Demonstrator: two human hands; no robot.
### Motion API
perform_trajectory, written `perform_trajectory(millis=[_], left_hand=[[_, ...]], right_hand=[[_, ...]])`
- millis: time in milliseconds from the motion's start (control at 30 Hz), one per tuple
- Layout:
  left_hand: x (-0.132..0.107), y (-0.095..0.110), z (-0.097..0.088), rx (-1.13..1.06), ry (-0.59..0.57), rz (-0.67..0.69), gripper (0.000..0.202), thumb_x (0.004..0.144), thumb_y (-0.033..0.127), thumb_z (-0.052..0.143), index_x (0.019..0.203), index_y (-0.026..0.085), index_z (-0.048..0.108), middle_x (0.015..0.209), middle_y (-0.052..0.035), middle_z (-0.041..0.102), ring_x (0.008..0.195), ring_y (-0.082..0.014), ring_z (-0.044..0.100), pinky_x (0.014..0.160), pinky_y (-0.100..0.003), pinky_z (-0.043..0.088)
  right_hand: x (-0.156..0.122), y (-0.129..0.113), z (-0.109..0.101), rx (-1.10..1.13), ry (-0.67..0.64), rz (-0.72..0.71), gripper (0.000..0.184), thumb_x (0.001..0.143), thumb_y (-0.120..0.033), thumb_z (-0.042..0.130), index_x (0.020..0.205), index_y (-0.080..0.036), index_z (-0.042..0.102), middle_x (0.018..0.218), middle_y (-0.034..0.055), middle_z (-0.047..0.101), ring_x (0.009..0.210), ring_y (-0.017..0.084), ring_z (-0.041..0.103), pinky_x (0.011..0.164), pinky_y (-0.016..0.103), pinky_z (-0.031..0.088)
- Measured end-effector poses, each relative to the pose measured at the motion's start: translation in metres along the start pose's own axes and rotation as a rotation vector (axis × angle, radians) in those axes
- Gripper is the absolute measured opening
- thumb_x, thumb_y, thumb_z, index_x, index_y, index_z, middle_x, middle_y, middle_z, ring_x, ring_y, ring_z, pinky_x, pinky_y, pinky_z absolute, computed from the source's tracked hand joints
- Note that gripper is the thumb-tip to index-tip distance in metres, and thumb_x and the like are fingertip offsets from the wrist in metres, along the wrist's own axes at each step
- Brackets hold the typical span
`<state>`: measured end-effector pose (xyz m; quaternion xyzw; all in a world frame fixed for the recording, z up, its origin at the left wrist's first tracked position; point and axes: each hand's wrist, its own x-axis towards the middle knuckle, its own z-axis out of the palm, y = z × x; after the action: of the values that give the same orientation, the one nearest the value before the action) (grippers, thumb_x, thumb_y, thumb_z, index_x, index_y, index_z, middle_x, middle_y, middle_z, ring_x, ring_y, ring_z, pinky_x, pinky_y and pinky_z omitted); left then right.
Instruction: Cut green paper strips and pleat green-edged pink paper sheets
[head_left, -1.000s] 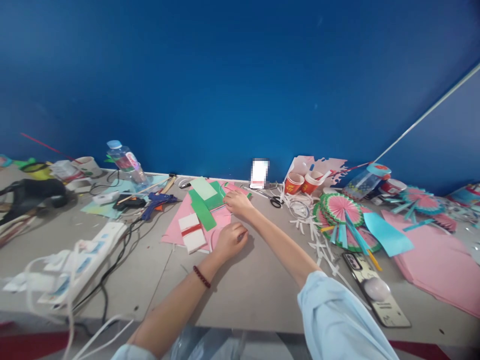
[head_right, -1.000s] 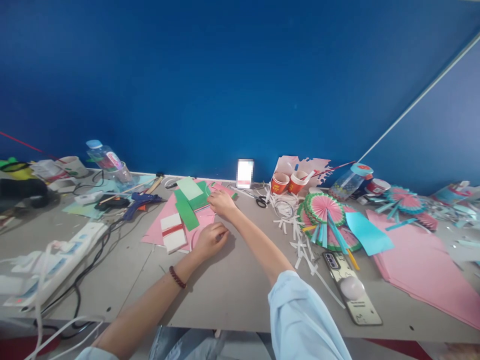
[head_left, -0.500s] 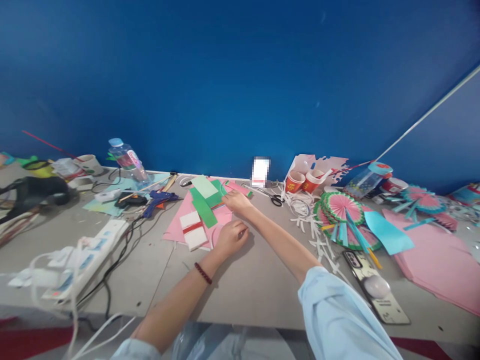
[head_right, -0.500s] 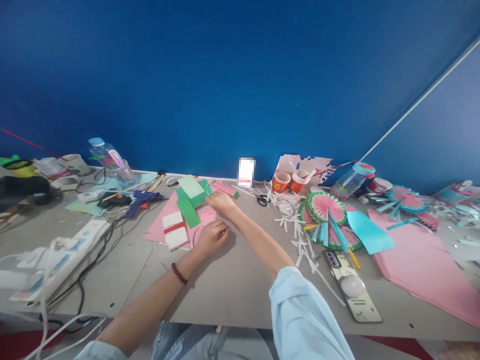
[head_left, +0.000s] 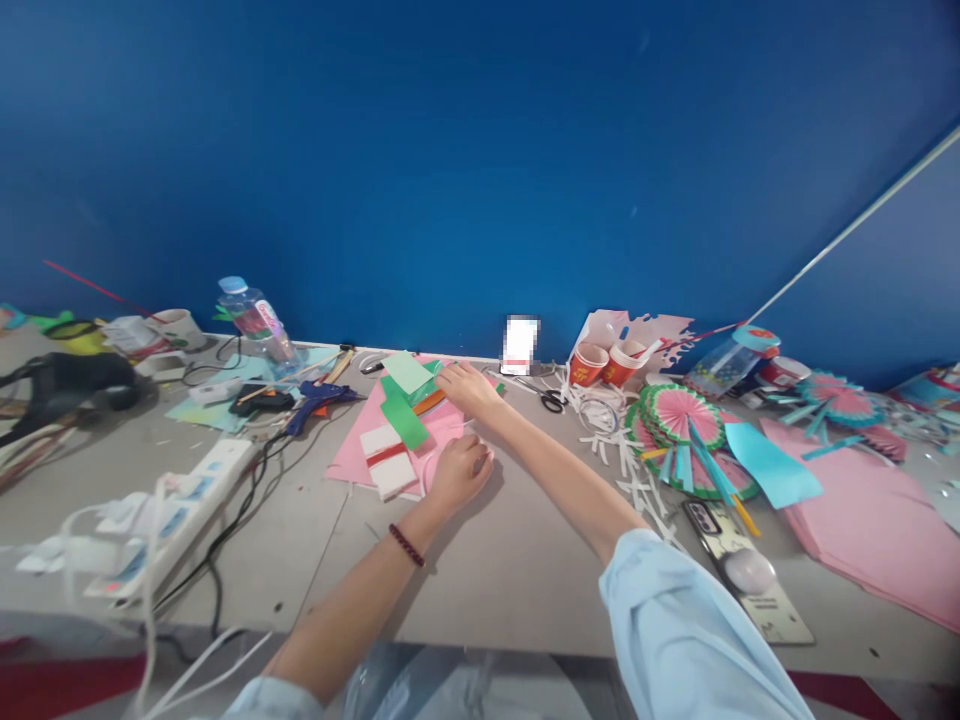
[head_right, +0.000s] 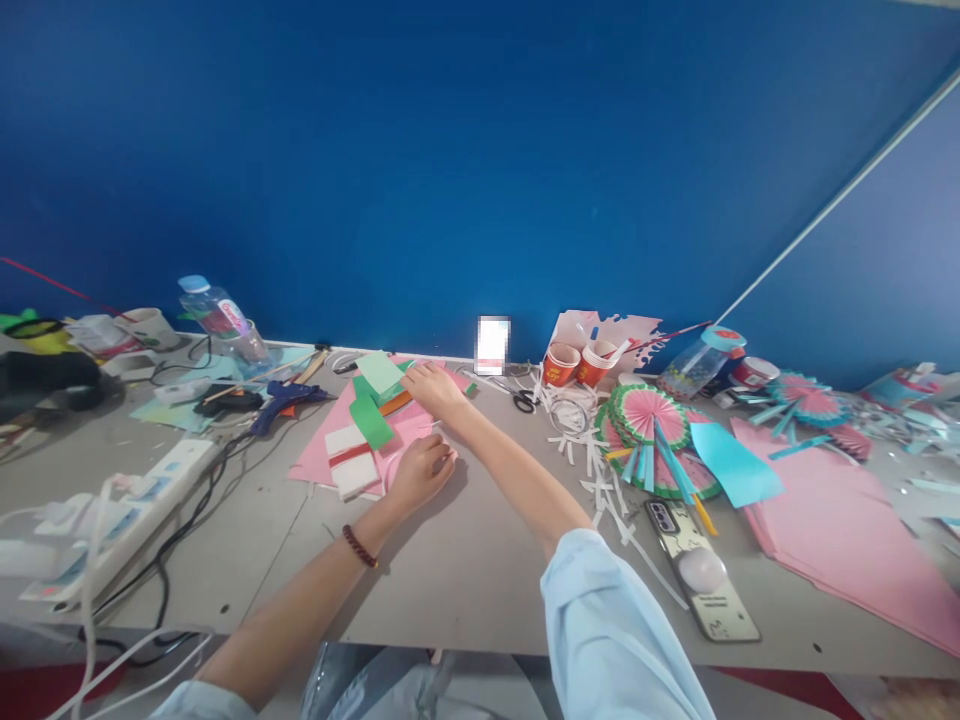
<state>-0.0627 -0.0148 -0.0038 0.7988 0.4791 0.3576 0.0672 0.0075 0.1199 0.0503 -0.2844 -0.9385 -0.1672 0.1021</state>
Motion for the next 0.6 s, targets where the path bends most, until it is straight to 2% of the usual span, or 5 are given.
perform_trajectory(millis=[133,333,467,600], left_hand=[[-0.001,-0.003,0.002,-0.002,0.028,0.003,0.017,0.087,0.018,0.047,0.075,0.020,0.059,0.076,-0.0010,0.059,0.077,-0.0154,0.058,0.072,-0.030,0.041],[-0.002,-0.004,0.003,0.028,0.027,0.007,0.015,0.087,0.017,0.048,0.077,0.019,0.059,0.078,-0.0008,0.060,0.077,-0.0150,0.058,0.073,-0.031,0.041],[-0.001,-0.002,0.001,0.037,0.011,-0.004,0.015,0.086,0.017,0.050,0.077,0.019,0.060,0.078,-0.0009,0.061,0.078,-0.0152,0.058,0.074,-0.032,0.041],[0.000,-0.001,-0.001,0.035,-0.025,-0.040,0.016,0.086,0.017,0.050,0.076,0.020,0.062,0.079,-0.0011,0.063,0.079,-0.0156,0.059,0.074,-0.031,0.042]], right_hand=[[0.005,0.002,-0.011,0.027,-0.074,0.012,0.022,0.090,-0.004,0.038,0.102,-0.011,0.056,0.096,0.0125,0.066,0.093,0.021,0.059,0.089,0.034,0.040],[0.004,0.003,-0.015,0.005,-0.186,0.072,0.027,0.087,-0.002,0.040,0.108,-0.014,0.052,0.081,0.0085,0.067,0.084,0.021,0.061,0.082,0.032,0.041],[0.002,0.006,-0.025,0.087,-0.121,0.087,0.019,0.092,-0.011,0.040,0.101,-0.016,0.056,0.091,0.0090,0.067,0.088,0.021,0.059,0.083,0.032,0.038],[0.003,0.012,-0.047,0.232,0.019,0.146,0.020,0.093,-0.015,0.039,0.100,-0.015,0.058,0.098,0.0097,0.065,0.091,0.021,0.056,0.083,0.032,0.036]])
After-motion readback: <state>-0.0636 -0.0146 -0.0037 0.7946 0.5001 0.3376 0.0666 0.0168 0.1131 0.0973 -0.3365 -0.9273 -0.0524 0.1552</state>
